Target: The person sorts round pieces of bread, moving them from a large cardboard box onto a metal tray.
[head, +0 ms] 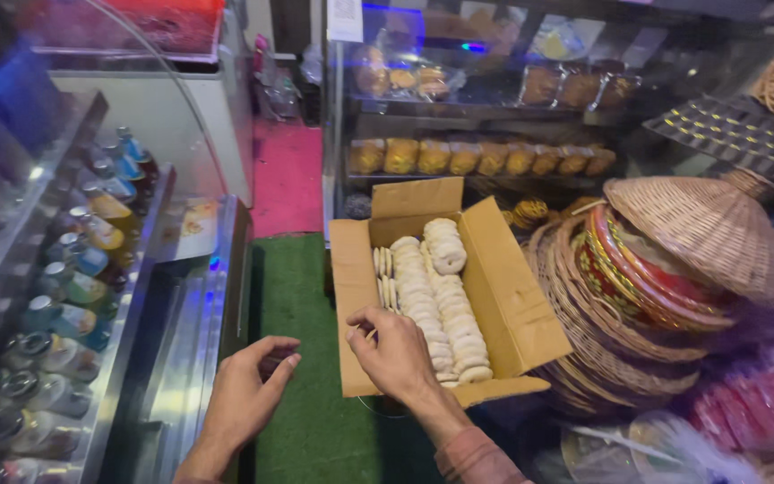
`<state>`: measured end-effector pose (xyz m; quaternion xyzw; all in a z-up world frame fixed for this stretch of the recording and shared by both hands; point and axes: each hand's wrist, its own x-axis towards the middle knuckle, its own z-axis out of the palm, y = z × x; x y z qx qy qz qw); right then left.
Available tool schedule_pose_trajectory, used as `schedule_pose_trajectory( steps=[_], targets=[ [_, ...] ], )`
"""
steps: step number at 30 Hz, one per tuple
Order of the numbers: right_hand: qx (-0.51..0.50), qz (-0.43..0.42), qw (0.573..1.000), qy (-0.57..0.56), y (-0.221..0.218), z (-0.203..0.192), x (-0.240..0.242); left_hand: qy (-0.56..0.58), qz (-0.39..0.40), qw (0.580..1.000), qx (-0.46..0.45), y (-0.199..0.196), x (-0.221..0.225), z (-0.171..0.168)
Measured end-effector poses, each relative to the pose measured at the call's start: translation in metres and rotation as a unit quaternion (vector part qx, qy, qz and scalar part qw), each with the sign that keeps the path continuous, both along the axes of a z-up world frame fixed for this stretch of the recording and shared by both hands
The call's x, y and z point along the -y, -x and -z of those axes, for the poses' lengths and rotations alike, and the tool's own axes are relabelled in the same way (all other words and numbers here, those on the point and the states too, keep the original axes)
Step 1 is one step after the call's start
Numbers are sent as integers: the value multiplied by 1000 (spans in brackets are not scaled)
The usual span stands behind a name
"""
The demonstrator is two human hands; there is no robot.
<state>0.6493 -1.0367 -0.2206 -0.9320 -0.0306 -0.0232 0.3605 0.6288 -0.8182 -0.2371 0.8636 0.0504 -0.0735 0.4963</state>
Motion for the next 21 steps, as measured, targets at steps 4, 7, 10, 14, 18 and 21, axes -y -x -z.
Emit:
schedule_pose_trajectory(
  steps=[4, 7, 10, 14, 18, 21],
  targets=[
    [-43, 76, 996, -3, -15, 20, 34, 19, 77, 997, 21, -43, 25, 38],
    [-81, 118, 990, -10, -35, 33, 63, -12, 102, 995, 1, -73, 55, 40],
    [-92, 154, 984, -17, -59, 57, 99, -24, 127, 991, -37, -103, 89, 56],
    [-135, 167, 976, -23, -104, 84, 161, -22, 174, 980, -91, -151, 137, 83],
    [-172, 136, 975, -38, -168, 132, 230, -75, 196, 969, -134, -217, 189, 111],
    [-198, 105, 974, -36, -224, 168, 271, -94, 204, 963, -151, -274, 227, 143]
  ],
)
